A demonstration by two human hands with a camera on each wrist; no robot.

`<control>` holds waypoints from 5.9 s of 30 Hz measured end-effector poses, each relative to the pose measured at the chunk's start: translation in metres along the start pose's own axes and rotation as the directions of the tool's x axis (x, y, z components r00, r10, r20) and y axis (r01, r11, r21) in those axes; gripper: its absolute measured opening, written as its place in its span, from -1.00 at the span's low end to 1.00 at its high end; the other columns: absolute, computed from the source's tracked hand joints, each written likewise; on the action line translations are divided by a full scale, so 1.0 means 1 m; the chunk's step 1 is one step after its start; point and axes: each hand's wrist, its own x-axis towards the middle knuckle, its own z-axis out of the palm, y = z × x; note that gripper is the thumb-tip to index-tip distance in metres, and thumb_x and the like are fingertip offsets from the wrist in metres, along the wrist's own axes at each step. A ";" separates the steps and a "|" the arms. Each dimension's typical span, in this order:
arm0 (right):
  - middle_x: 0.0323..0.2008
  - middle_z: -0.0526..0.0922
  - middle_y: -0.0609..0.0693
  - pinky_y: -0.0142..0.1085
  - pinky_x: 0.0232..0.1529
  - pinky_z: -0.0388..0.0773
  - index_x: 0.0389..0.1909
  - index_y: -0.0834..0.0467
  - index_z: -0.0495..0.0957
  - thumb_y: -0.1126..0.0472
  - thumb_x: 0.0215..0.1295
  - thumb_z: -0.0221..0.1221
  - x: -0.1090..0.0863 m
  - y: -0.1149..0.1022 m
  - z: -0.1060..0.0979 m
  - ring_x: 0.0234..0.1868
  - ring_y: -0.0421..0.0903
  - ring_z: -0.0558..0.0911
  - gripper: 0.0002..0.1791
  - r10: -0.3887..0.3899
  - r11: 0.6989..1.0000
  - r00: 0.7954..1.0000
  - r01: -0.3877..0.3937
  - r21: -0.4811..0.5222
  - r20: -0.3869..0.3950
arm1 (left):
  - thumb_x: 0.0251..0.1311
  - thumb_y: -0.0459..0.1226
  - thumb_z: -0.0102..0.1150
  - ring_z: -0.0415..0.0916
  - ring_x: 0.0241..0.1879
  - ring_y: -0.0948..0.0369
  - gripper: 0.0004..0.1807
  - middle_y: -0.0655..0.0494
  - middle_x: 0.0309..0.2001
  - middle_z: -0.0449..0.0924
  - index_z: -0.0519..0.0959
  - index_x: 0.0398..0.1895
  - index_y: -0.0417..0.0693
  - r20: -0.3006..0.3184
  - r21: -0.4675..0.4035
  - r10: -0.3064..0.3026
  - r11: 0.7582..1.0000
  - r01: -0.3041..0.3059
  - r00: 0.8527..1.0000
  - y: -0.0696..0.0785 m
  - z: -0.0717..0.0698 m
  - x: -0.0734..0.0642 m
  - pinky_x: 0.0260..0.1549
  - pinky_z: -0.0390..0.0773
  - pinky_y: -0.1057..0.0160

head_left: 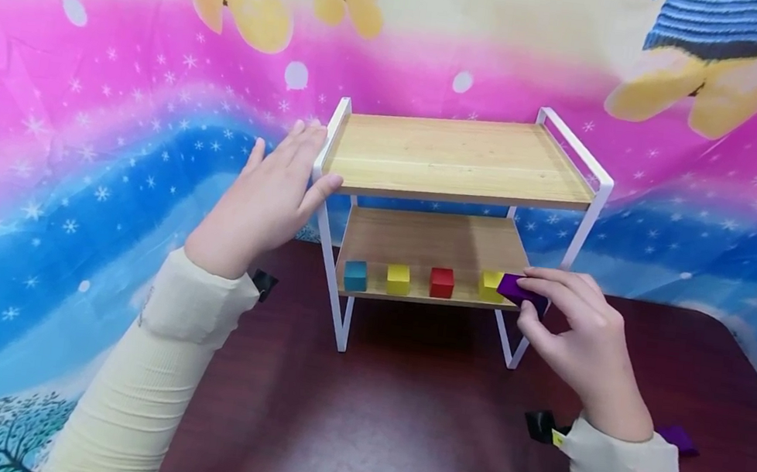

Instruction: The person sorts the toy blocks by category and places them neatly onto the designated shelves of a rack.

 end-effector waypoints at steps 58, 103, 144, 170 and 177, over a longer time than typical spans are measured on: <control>0.02 0.71 0.18 -0.68 0.13 0.30 -0.06 0.29 0.73 0.33 0.12 0.31 0.062 -0.029 -0.012 0.05 0.14 0.61 -0.67 -0.198 0.980 0.980 0.198 0.022 -0.011 | 0.55 0.15 -0.29 -0.43 0.62 0.13 -0.17 0.05 0.65 -0.23 -0.23 0.66 -0.03 0.011 0.049 0.005 0.999 -0.006 1.000 0.002 -0.002 0.000 0.50 -0.41 -0.20; 0.06 0.70 0.16 -0.27 0.14 0.59 0.00 0.26 0.72 0.45 0.10 0.40 0.107 -0.057 -0.010 0.08 0.11 0.63 -0.62 -0.294 0.953 0.956 0.292 0.075 0.011 | 0.54 0.14 -0.26 -0.41 0.62 0.11 -0.17 0.01 0.65 -0.21 -0.21 0.66 -0.04 -0.004 0.044 0.001 0.999 -0.001 1.000 0.005 0.000 -0.001 0.50 -0.42 -0.20; 0.07 0.67 0.21 -0.02 0.21 0.54 0.01 0.31 0.70 0.39 0.27 0.31 0.149 -0.074 0.018 0.17 0.12 0.57 -0.71 -0.291 0.952 0.948 0.274 0.138 0.130 | 0.54 0.16 -0.26 -0.42 0.62 0.10 -0.15 0.00 0.65 -0.23 -0.23 0.66 -0.04 0.004 0.040 -0.014 0.999 0.014 1.000 0.007 -0.001 -0.001 0.50 -0.41 -0.21; 0.08 0.66 0.22 -0.11 0.19 0.55 0.02 0.32 0.69 0.34 0.36 0.26 0.177 -0.089 0.046 0.11 0.12 0.56 -0.75 -0.287 0.956 0.916 0.253 0.149 0.281 | 0.53 0.19 -0.30 -0.42 0.62 0.11 -0.15 0.03 0.65 -0.25 -0.27 0.66 -0.01 0.015 0.042 -0.003 0.999 0.002 1.000 0.005 -0.003 -0.001 0.49 -0.40 -0.22; 0.12 0.65 0.21 -0.12 0.22 0.55 0.05 0.31 0.68 0.33 0.38 0.24 0.181 -0.092 0.050 0.16 0.12 0.55 -0.73 -0.254 0.965 0.909 0.215 0.149 0.332 | 0.53 0.18 -0.29 -0.41 0.62 0.10 -0.14 0.02 0.65 -0.24 -0.27 0.66 -0.02 0.009 0.035 -0.001 0.999 0.001 1.000 0.005 -0.002 -0.002 0.49 -0.39 -0.23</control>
